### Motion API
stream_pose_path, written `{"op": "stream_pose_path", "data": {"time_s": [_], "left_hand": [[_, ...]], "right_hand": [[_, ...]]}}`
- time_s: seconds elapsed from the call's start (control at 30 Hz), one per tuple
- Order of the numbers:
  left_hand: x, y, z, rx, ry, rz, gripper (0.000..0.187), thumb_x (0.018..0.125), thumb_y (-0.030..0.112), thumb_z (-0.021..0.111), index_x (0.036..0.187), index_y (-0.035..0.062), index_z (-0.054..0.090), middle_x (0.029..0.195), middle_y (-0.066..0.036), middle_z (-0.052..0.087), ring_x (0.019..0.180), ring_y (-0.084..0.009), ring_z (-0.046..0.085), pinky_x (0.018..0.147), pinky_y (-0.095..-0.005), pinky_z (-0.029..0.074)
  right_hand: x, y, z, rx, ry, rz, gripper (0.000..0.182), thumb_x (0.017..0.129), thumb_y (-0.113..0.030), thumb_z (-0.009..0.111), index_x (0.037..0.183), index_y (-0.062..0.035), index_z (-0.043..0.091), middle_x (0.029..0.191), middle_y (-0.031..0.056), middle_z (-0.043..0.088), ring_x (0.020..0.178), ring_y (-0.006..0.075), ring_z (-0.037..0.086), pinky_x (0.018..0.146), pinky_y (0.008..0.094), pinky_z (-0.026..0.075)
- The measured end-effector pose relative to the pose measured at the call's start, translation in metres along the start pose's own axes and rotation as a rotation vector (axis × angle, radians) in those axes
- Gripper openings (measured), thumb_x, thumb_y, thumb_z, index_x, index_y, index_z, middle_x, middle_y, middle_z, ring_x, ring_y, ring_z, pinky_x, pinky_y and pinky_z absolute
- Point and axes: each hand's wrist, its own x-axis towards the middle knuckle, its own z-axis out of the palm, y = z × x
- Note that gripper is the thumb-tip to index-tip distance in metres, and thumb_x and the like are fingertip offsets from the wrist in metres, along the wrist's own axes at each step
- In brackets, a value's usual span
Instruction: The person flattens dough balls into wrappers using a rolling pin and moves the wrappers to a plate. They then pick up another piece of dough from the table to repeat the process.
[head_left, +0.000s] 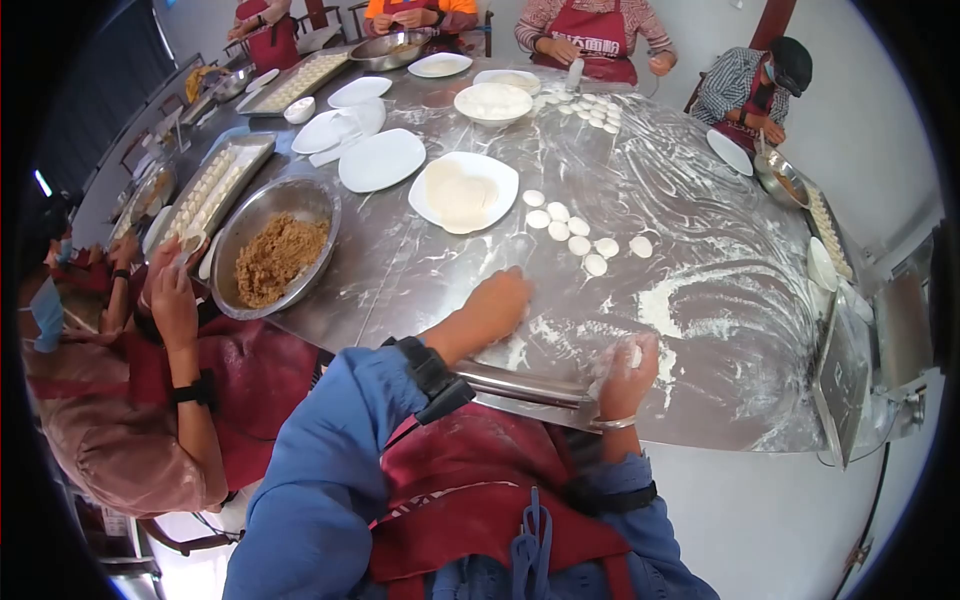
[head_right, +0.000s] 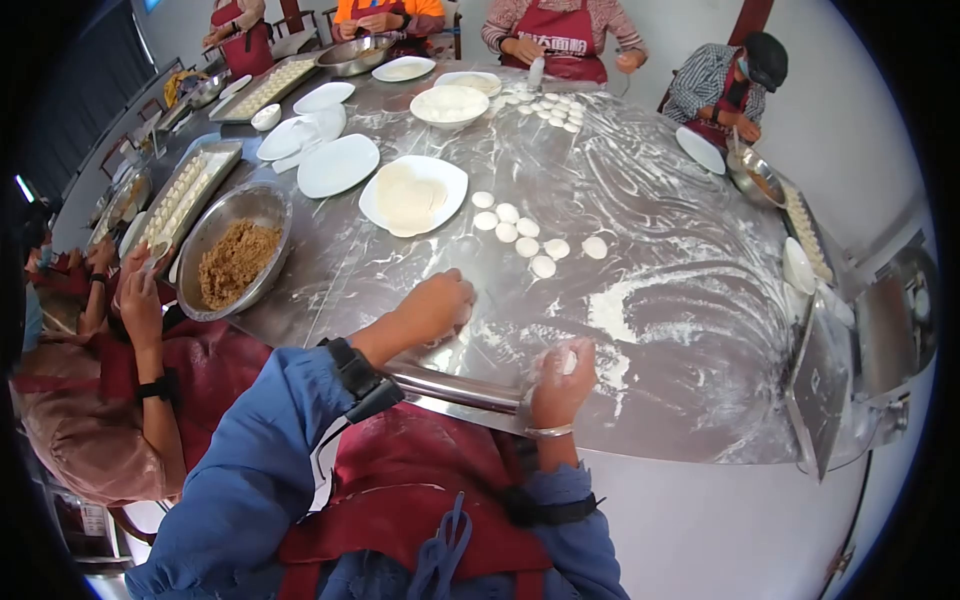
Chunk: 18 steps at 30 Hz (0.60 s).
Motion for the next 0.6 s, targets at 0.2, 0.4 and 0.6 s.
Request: {"op": "stream_pose_path", "data": {"time_s": [0.2, 0.4, 0.6], "left_hand": [[-0.027, 0.011, -0.018, -0.357, -0.169, -0.162, 0.015, 0.068, 0.009, 0.065, 0.078, 0.0033, 0.055, 0.080, -0.013, 0.057, 0.072, -0.0256, 0.056, 0.063, -0.0327, 0.045], [-0.026, 0.041, 0.013, -0.506, -0.204, 0.073, 0.014, 0.064, 0.002, 0.066, 0.075, 0.0027, 0.057, 0.067, -0.012, 0.058, 0.063, -0.0261, 0.056, 0.060, -0.0344, 0.044], [-0.019, 0.056, 0.009, -0.403, -0.138, 0.181, 0.007, 0.069, 0.007, 0.059, 0.075, 0.0038, 0.058, 0.068, -0.014, 0.059, 0.069, -0.0318, 0.058, 0.061, -0.0380, 0.045]], "right_hand": [[0.002, 0.008, -0.005, -0.252, 0.001, -0.227, 0.009, 0.082, -0.008, 0.046, 0.076, -0.0040, 0.041, 0.061, 0.0053, 0.043, 0.050, 0.0110, 0.044, 0.044, 0.0244, 0.037], [-0.008, -0.027, -0.009, -0.036, -0.049, -0.060, 0.013, 0.083, -0.007, 0.045, 0.072, -0.0059, 0.039, 0.062, 0.0028, 0.041, 0.049, 0.0082, 0.041, 0.042, 0.0221, 0.034], [0.026, 0.005, 0.004, -0.122, -0.093, -0.020, 0.012, 0.081, -0.005, 0.046, 0.071, -0.0031, 0.040, 0.063, 0.0039, 0.042, 0.057, 0.0108, 0.042, 0.049, 0.0255, 0.036]]}}
